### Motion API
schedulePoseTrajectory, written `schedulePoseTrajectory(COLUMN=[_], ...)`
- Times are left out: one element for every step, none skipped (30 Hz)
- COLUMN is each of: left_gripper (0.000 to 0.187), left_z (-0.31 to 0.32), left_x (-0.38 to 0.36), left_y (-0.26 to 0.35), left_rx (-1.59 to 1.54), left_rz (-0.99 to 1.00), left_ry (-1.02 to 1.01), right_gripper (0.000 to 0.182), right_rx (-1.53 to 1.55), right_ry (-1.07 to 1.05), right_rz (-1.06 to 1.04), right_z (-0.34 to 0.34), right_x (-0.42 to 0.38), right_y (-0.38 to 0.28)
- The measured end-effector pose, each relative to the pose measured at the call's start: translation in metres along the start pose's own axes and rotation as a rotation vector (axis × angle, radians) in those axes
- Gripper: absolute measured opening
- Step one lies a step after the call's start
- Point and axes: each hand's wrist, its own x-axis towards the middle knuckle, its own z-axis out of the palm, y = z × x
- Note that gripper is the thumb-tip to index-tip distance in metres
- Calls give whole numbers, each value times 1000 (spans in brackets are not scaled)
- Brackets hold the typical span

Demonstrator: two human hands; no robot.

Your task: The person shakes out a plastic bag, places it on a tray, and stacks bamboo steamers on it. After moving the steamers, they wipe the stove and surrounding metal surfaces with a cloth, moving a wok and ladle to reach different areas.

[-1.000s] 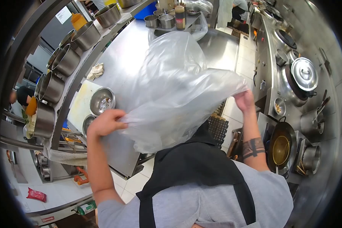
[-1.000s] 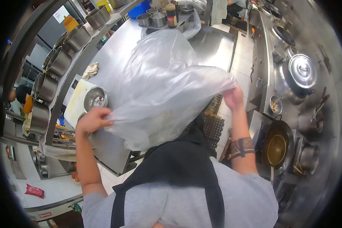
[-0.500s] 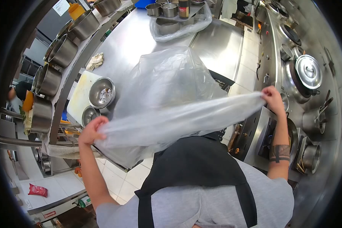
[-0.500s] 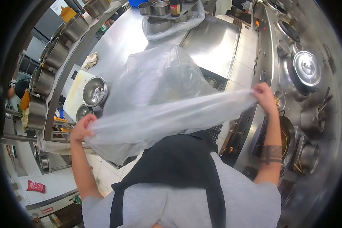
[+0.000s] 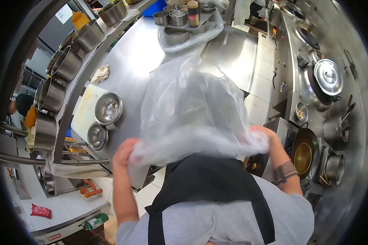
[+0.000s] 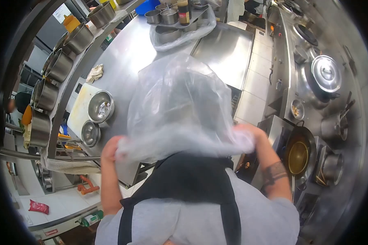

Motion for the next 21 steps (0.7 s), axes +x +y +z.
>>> schedulePoseTrajectory(left_gripper=[19, 19, 20, 21, 23, 23, 23, 23, 23, 24, 25, 25, 22, 19, 16, 15, 15, 17, 19, 22, 22], left_z=[-31, -62, -89, -110, -121, -102, -66, -45, -49, -52, -54, -51, -42, -32, -23, -13, 6, 20, 16, 13, 30], left_x=[-28, -68, -104, -121, -129, -129, -129, -126, -112, -103, -92, -78, -59, -37, -11, 15, 38, 60, 84, 99, 86], left_y=[-5, -1, 9, 14, 17, 27, 44, 55, 64, 67, 69, 69, 65, 57, 44, 27, 12, -3, -34, -58, -47], left_rx=[179, 199, 221, 176, 130, 127, 96, 66, 70, 359, 650, 651, 1190, 1730, 1549, 1363, 1095, 833, 451, 81, 81], left_rz=[14, -53, -119, -145, -168, -164, 24, 209, 224, 231, 233, 231, 334, 435, 464, 487, 484, 480, 446, 397, 393], left_ry=[9, 240, 472, 438, 403, 403, 343, 284, 285, 399, 507, 505, 734, 951, 1074, 1190, 1179, 1155, 975, 776, 775], right_gripper=[42, 41, 40, 39, 40, 40, 40, 38, 36, 36, 32, 28, 26, 26, 27, 30, 35, 37, 39, 39, 39], right_rx=[-488, -975, -611, -250, -170, -91, -98, -335, -572, -571, -1010, -1451, -1336, -1213, -740, -507, -138, 308, 708, 705, 690], right_ry=[-138, -275, -79, 116, 29, -58, -61, 146, 357, 354, 704, 1063, 1280, 1490, 1457, 1426, 1222, 781, 320, 17, -280], right_rz=[-4, -11, -32, -47, -212, -375, -376, -447, -529, -528, -748, -952, -939, -919, -1039, -977, -1066, -957, -792, -682, -561], right_z=[-1, -14, -36, -50, -37, -27, -24, -22, -22, -23, -29, -33, -23, -16, -31, -17, -41, -9, 30, 30, 25], right_x=[-21, -45, -85, -121, -136, -142, -138, -132, -120, -107, -88, -70, -52, -32, 4, 26, 74, 88, 100, 116, 131], right_y=[-19, -37, -53, -68, -76, -82, -87, -95, -107, -112, -115, -117, -118, -118, -109, -108, -91, -85, -73, -51, -30])
